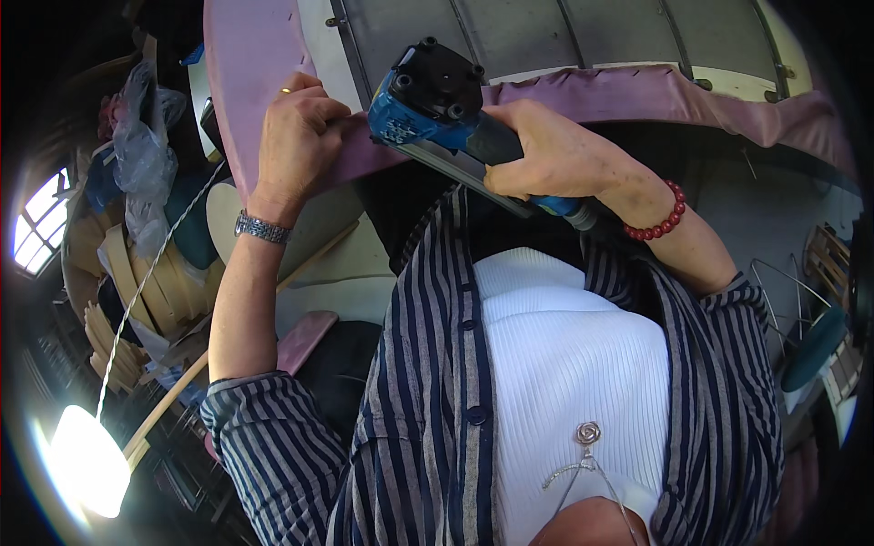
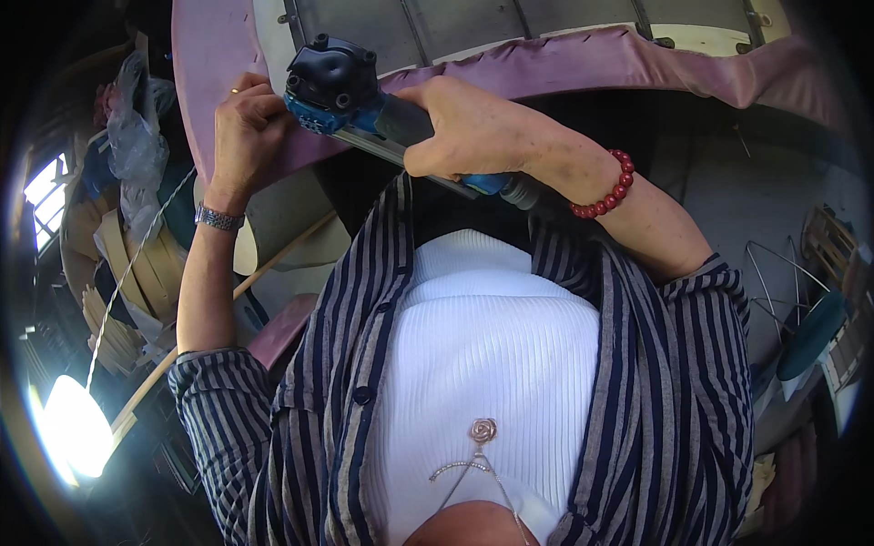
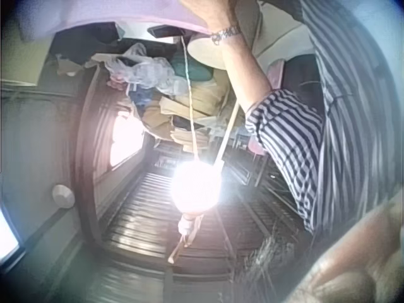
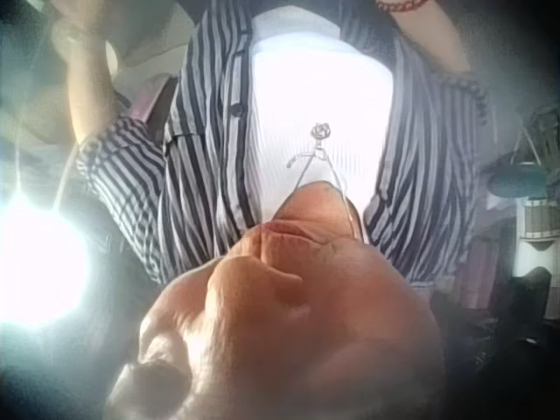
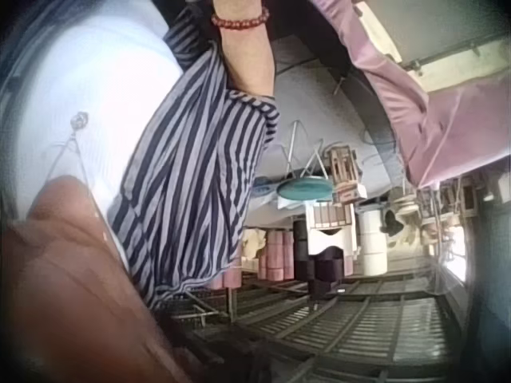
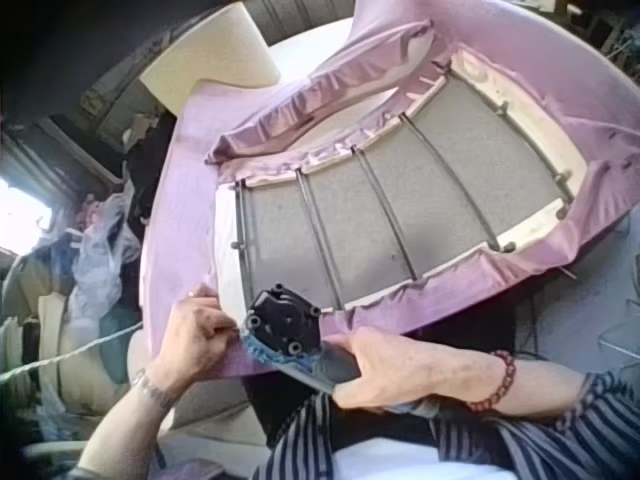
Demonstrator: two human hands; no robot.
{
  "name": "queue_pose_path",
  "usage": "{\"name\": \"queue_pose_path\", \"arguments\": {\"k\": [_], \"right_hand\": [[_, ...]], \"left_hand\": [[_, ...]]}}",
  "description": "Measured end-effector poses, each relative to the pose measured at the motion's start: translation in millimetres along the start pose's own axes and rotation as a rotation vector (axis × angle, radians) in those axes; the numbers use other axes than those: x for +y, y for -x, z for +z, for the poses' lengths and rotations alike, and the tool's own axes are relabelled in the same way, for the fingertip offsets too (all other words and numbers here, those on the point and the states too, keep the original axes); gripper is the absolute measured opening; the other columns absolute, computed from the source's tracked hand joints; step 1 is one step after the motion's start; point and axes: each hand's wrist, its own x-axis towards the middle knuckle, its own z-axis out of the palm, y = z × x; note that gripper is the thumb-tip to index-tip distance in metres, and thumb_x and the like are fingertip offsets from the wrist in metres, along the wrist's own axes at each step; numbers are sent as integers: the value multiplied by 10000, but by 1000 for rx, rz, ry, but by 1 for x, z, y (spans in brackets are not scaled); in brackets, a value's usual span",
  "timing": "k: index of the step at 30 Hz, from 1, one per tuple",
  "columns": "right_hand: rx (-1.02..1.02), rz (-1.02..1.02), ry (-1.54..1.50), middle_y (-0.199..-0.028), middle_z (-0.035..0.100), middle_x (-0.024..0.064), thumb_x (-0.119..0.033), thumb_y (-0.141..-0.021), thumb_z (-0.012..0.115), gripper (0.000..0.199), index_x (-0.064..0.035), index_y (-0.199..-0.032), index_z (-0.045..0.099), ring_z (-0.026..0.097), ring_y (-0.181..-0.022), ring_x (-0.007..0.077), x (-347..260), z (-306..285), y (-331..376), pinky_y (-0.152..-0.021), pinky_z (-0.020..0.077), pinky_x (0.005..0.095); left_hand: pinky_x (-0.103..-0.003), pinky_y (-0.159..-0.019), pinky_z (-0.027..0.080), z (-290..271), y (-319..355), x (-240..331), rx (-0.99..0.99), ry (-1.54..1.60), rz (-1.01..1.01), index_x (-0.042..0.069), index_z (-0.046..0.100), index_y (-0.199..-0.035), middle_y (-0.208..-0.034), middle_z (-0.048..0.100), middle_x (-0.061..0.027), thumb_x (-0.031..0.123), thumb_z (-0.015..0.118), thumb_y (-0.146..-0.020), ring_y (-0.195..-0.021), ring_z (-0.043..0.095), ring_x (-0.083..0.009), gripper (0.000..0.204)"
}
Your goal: The recorder is attaching pink fabric to a furniture frame using an air-powered staple gun.
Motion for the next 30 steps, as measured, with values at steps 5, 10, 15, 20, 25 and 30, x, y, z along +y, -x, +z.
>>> {"name": "queue_pose_path", "arguments": {"k": [5,10,15,20,25,30], "right_hand": [[9,-20,-29,-597,552,62,-138,-693,609,307,37,-944,618,526,-522,123,1,5,-7,-526,453,281],[18,-45,-4,-655,574,114,-146,-693,616,338,56,-965,615,565,-595,172,-3,10,-10,-599,482,315],[43,-47,57,-726,577,164,-156,-691,621,380,69,-997,608,597,-694,234,-6,15,-11,-696,493,347],[67,-75,66,-721,590,150,-158,-697,622,391,68,-1016,606,607,-678,213,-8,11,-8,-674,498,339],[97,-109,64,-657,585,104,-149,-696,612,388,56,-1025,611,582,-586,166,-4,7,-16,-582,484,313],[91,-137,77,-592,562,70,-147,-694,603,371,45,-1010,625,549,-526,141,4,9,-27,-532,462,299]], "left_hand": [[-361,-752,515,4,-3,-2,38,-45,56,39,746,-715,-724,642,-56,39,751,-636,-881,609,-241,79],[-363,-774,513,3,-3,0,47,-76,53,38,732,-686,-714,633,-58,27,711,-637,-887,611,-244,55],[-367,-769,509,4,-3,3,81,-43,22,34,723,-681,-700,624,-73,18,698,-625,-864,611,-256,63],[-377,-773,508,5,-3,1,84,4,-28,22,716,-679,-701,622,-89,20,701,-622,-861,607,-267,59],[-390,-793,507,8,-4,-2,75,-37,-10,7,711,-706,-737,632,-106,15,689,-647,-881,607,-277,63],[-409,-813,504,8,-2,0,84,-74,-42,-9,692,-721,-776,638,-125,-3,651,-684,-906,606,-293,56]]}}
